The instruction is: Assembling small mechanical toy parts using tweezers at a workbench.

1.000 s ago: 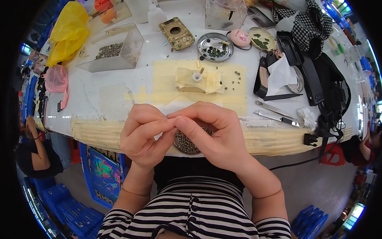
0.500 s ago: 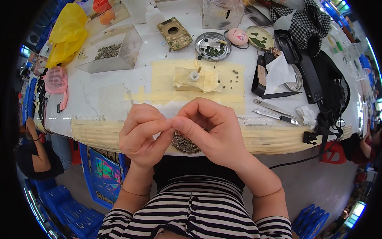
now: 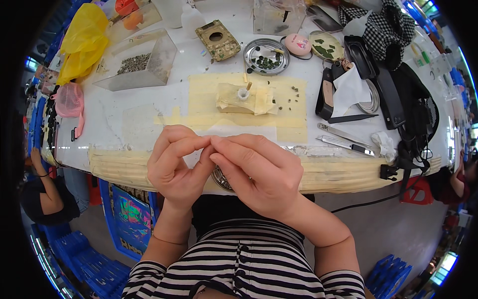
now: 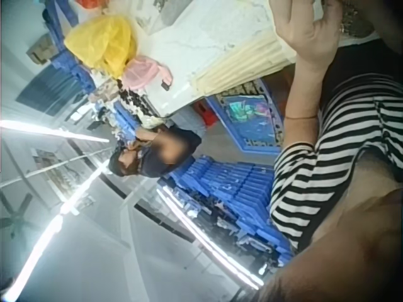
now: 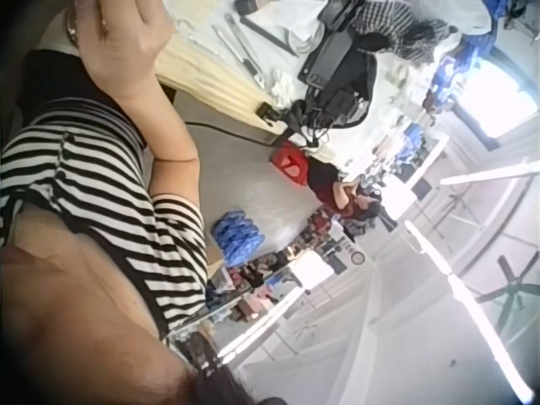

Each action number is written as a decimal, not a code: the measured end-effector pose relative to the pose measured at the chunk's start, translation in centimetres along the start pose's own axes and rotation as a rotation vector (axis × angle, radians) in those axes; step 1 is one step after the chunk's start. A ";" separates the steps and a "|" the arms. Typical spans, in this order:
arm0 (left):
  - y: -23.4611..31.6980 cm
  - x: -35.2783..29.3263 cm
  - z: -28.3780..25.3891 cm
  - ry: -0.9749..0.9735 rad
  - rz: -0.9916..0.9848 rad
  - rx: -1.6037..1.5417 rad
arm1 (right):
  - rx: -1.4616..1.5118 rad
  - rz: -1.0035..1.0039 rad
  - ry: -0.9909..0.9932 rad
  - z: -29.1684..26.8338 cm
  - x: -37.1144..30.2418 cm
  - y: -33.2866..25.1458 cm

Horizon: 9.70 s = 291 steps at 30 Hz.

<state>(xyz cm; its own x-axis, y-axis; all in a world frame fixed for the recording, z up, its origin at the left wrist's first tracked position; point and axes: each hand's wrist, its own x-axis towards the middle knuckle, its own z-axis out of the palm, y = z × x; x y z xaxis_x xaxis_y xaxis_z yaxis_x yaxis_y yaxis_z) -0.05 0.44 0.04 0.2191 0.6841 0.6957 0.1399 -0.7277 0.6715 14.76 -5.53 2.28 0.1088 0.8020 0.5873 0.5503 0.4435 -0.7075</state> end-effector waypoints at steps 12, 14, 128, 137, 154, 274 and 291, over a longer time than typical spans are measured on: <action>0.1 -0.1 -0.5 -0.026 0.158 -0.001 | 0.870 0.700 -0.151 -1.4 0.1 -0.4; 0.1 -0.2 -0.6 -0.048 0.182 -0.020 | 0.928 0.750 -0.205 -1.6 0.2 -0.1; 1.9 -0.5 1.1 -0.118 -0.150 -0.006 | -0.215 -0.217 -0.037 -1.8 0.1 1.8; 1.6 -0.8 0.1 -0.129 -0.538 -0.522 | -0.397 -0.124 -0.046 -4.0 0.2 2.8; 1.8 -1.2 -0.2 -0.093 -0.615 -0.612 | -0.525 -0.081 -0.064 -5.3 -0.9 4.1; 0.4 -0.2 0.2 -0.104 0.310 0.207 | -0.056 -0.047 -0.092 -1.8 0.7 0.4; 2.4 -1.1 -0.2 -0.122 -0.572 -0.489 | -0.411 -0.470 0.002 -1.8 0.6 1.8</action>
<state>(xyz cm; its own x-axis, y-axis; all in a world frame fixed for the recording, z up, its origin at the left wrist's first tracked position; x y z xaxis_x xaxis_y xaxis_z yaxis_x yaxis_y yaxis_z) -0.10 -2.05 0.96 0.3500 0.9169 0.1919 -0.1744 -0.1375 0.9750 17.36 -4.97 2.08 -0.2210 0.5570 0.8005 0.8129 0.5587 -0.1643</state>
